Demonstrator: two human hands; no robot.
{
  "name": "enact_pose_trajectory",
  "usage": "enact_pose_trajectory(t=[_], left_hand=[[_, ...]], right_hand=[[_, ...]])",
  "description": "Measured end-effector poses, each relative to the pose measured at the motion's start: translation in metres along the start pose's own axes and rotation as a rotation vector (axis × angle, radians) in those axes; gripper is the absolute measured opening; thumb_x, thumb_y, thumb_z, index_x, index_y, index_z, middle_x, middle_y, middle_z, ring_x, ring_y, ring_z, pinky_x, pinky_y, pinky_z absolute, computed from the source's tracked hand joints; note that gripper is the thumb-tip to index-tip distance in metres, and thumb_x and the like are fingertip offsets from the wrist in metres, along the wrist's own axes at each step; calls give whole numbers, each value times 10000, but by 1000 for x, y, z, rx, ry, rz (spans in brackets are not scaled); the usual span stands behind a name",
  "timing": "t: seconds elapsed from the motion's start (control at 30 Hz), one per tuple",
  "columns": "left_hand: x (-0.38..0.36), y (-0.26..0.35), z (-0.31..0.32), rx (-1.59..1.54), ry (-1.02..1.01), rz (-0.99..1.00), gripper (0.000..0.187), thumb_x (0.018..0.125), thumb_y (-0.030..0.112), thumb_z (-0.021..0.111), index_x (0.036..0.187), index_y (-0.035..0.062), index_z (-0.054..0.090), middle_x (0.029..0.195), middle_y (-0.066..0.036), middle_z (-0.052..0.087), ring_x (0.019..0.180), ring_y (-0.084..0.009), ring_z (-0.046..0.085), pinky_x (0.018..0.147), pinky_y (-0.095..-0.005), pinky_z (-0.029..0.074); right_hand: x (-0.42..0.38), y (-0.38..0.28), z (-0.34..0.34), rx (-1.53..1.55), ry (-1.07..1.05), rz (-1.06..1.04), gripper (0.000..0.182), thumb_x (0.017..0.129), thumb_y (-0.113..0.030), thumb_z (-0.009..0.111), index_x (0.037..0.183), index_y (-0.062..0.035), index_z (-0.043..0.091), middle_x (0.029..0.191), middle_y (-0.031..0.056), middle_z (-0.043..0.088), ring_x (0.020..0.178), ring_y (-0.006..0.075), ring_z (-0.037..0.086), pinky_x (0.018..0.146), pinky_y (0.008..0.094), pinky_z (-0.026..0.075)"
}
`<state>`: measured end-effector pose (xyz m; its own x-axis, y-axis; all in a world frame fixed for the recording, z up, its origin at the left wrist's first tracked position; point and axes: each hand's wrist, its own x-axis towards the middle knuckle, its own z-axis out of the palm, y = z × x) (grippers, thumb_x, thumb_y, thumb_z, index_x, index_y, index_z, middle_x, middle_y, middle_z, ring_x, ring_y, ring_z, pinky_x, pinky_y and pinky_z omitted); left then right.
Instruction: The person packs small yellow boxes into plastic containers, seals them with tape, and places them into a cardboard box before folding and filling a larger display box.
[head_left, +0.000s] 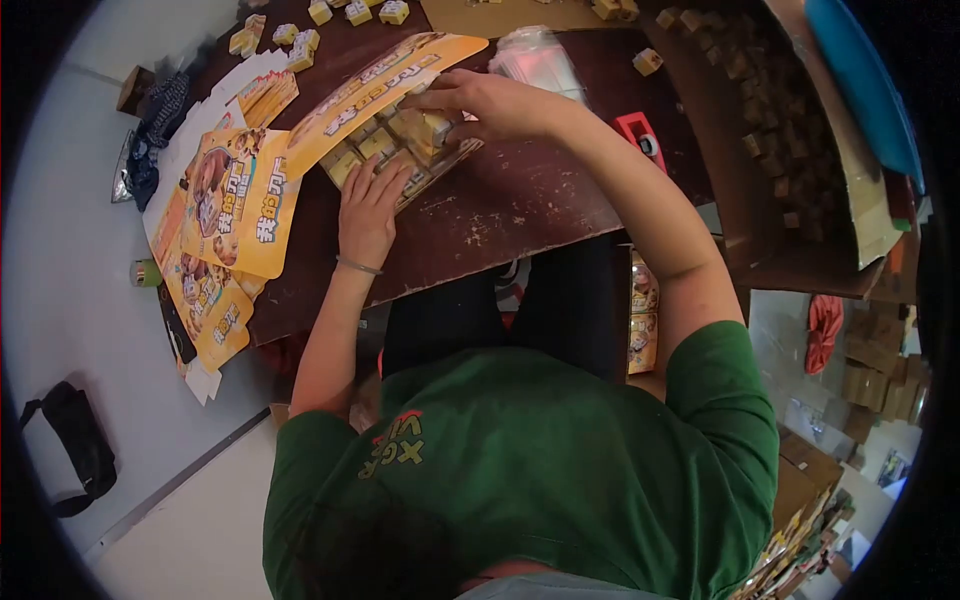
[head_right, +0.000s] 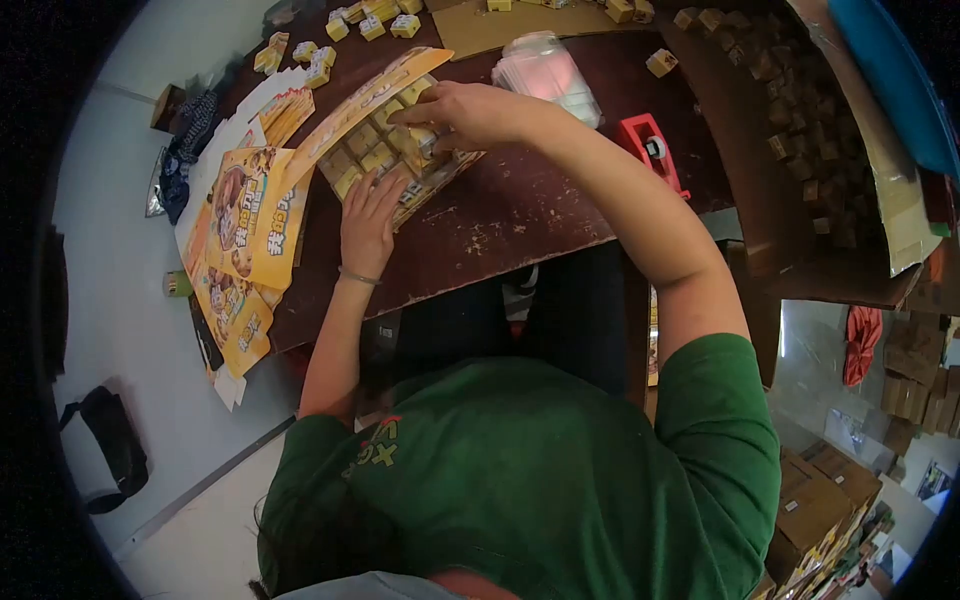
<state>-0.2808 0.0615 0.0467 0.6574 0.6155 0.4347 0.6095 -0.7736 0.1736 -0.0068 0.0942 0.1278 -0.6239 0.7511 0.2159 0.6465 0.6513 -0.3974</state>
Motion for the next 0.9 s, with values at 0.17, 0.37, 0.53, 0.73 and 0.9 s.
enact_pose_trajectory(t=[0.17, 0.37, 0.53, 0.73, 0.9], left_hand=[[-2, -6, 2, -50, 13, 20, 453, 834, 1, 564, 1271, 112, 600, 1325, -46, 566, 1299, -299, 453, 1120, -477, 322], [-8, -2, 1, -86, 84, -64, 448, 879, 83, 575, 1325, 98, 552, 1405, -90, 500, 1371, -330, 367, 1147, -456, 273], [-37, -18, 41, -754, 581, -627, 569, 1036, 287, 426, 1509, 9, 272, 1570, -156, 260, 1444, -277, 255, 1172, -421, 195], [-8, -29, 45, -1537, 480, -871, 591, 1018, 233, 454, 1538, 83, 217, 1486, -61, 379, 1365, -196, 371, 1112, -325, 307], [-26, 27, 17, -1666, 237, -951, 604, 1014, 191, 429, 1552, 83, 177, 1536, -67, 327, 1400, -208, 333, 1137, -339, 286]], right_hand=[[12, 0, -1, -278, -101, 43, 655, 799, -223, 735, 1409, -232, 499, 1286, 64, 569, 1240, 282, 480, 1032, 412, 416], [-7, -3, 87, -394, 56, 76, 850, 820, -538, 669, 1516, -215, 302, 1509, 95, 374, 1423, 318, 290, 1156, 541, 207], [-12, 0, 82, -227, 230, 131, 852, 855, -585, 601, 1502, -117, 304, 1530, 183, 300, 1437, 365, 249, 1168, 557, 151], [-24, 31, 116, 1041, 491, 583, 688, 1019, -446, 406, 1462, 71, 305, 1546, 209, 301, 1456, 296, 238, 1175, 329, 198], [-112, -38, 124, 1061, 591, 629, 632, 1043, -399, 385, 1472, 59, 305, 1543, 184, 311, 1459, 254, 230, 1178, 329, 172]])
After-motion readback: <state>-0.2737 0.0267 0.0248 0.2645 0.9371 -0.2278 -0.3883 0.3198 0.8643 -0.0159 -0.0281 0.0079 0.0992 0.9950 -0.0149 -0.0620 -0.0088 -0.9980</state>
